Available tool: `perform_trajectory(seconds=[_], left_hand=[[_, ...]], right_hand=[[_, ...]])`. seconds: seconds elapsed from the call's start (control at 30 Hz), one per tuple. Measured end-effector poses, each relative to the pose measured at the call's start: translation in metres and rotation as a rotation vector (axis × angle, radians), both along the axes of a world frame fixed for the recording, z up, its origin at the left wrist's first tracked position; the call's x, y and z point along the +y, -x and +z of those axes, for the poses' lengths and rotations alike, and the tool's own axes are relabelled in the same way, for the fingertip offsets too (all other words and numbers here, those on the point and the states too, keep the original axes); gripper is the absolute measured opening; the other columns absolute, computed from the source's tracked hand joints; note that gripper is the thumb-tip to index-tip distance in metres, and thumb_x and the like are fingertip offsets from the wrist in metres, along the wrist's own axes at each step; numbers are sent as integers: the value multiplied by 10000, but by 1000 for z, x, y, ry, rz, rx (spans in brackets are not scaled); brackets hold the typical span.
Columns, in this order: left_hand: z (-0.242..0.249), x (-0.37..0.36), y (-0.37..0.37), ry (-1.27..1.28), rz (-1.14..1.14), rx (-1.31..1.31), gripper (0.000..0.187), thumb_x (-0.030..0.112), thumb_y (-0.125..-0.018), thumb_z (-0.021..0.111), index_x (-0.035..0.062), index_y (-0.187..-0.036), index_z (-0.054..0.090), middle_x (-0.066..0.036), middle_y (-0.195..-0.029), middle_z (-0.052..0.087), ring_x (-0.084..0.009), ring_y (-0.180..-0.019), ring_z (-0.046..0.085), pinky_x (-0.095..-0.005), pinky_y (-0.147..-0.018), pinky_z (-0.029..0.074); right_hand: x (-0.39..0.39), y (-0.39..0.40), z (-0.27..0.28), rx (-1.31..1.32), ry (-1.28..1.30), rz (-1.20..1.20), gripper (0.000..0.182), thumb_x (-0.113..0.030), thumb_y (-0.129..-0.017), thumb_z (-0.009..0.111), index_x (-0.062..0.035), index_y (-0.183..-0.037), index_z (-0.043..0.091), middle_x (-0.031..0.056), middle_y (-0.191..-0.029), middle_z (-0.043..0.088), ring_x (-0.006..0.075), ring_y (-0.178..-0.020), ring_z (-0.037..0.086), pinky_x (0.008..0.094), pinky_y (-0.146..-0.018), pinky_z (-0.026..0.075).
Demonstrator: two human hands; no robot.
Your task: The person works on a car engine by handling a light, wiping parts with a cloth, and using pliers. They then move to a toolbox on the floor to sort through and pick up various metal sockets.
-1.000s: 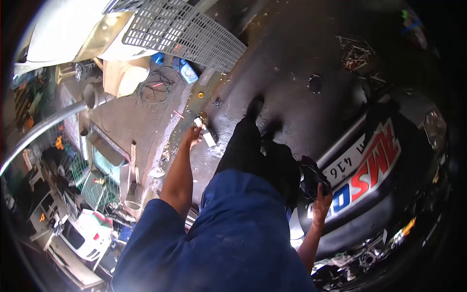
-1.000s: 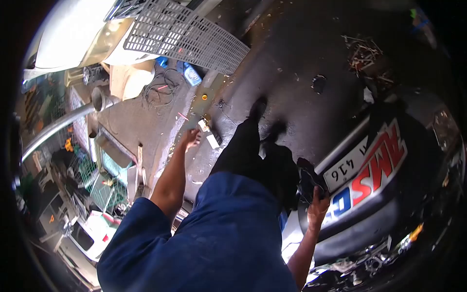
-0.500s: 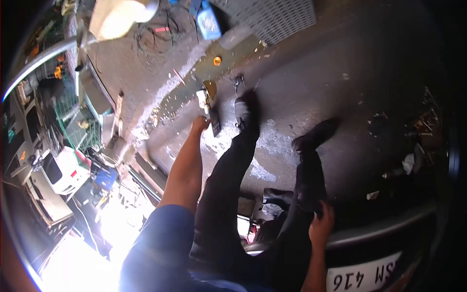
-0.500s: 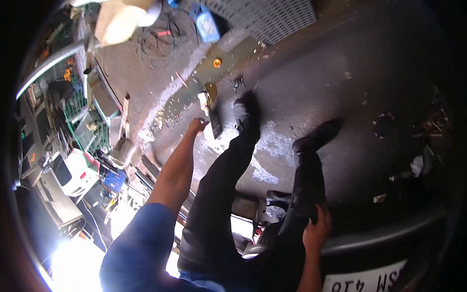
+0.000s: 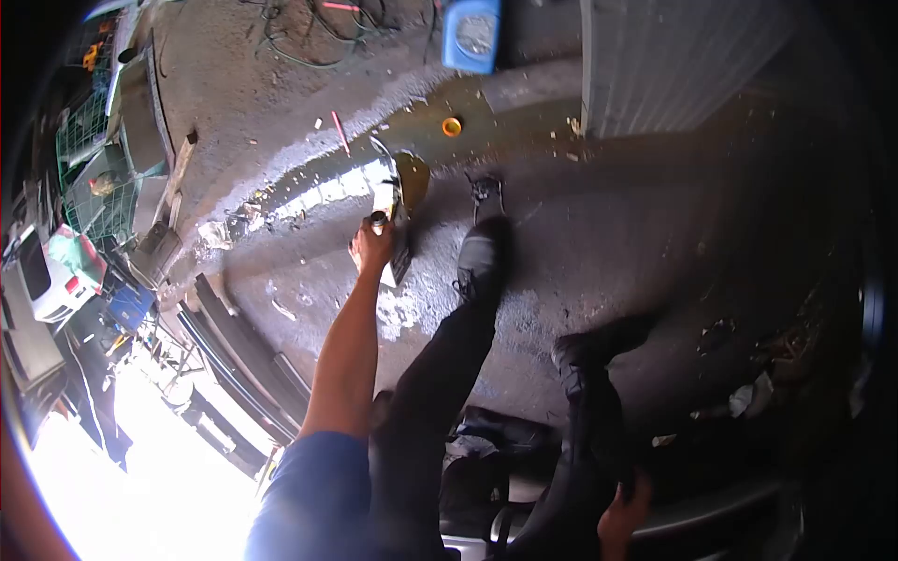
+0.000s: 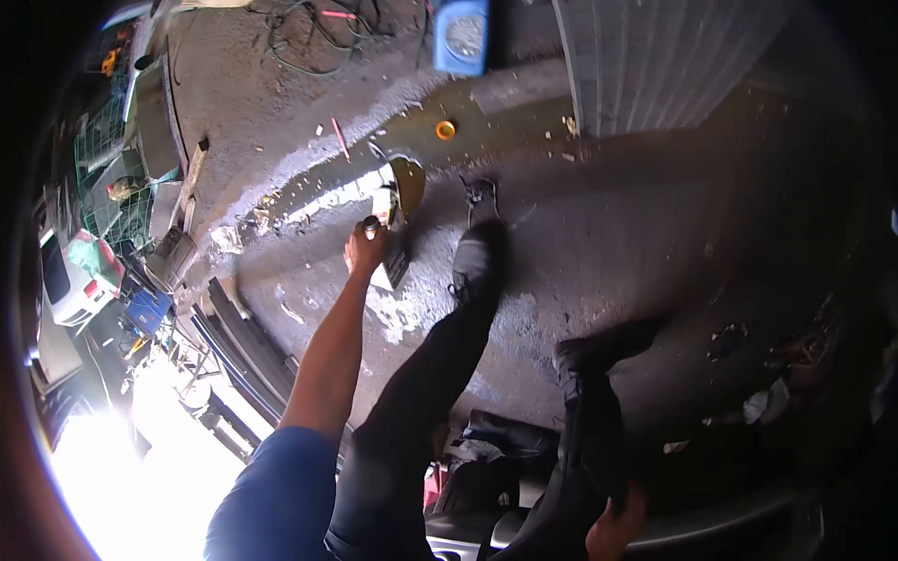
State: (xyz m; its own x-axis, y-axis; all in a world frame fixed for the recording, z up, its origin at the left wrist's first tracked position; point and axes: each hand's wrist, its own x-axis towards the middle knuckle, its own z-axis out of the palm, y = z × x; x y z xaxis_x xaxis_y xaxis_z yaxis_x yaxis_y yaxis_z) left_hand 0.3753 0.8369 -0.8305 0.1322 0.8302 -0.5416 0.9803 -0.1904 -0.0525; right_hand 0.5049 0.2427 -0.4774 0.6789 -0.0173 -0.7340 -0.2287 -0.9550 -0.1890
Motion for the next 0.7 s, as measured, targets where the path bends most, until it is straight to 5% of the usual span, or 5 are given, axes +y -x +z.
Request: perform_trajectory(seconds=[0.07,0.3,0.57,0.7], left_hand=[[20,21,-6,-103,16,-179,631,533,-884,680,57,-1295,629,-216,-1194,708,-419,-1158,648,-505,-1011,471],[47,120,-134,-262,-11,-765,626,514,-865,748,-33,-1164,695,-241,-1118,729,-378,-1099,693,-443,-953,503],[9,217,-331,-485,-146,-764,734,630,-776,753,36,-1203,698,-265,-1168,702,-456,-1144,644,-513,-997,477],[-19,248,-377,-445,-62,-580,857,628,-809,736,-82,-1270,603,-273,-1276,658,-435,-1214,627,-481,-1047,486]], right_hand=[[7,-6,-2,-22,80,205,377,-111,-987,571,45,-1330,573,242,-1294,610,406,-1232,570,450,-1070,422],[40,-31,-9,-2,62,122,346,-123,-997,585,40,-1301,596,227,-1244,642,385,-1181,605,437,-1048,441],[15,-29,-19,-50,120,-9,337,-155,-1034,574,44,-1306,587,230,-1260,640,354,-1192,609,424,-1051,443],[19,-31,-12,-25,107,-121,348,-164,-1037,571,48,-1312,578,248,-1278,626,360,-1195,604,439,-1048,445]])
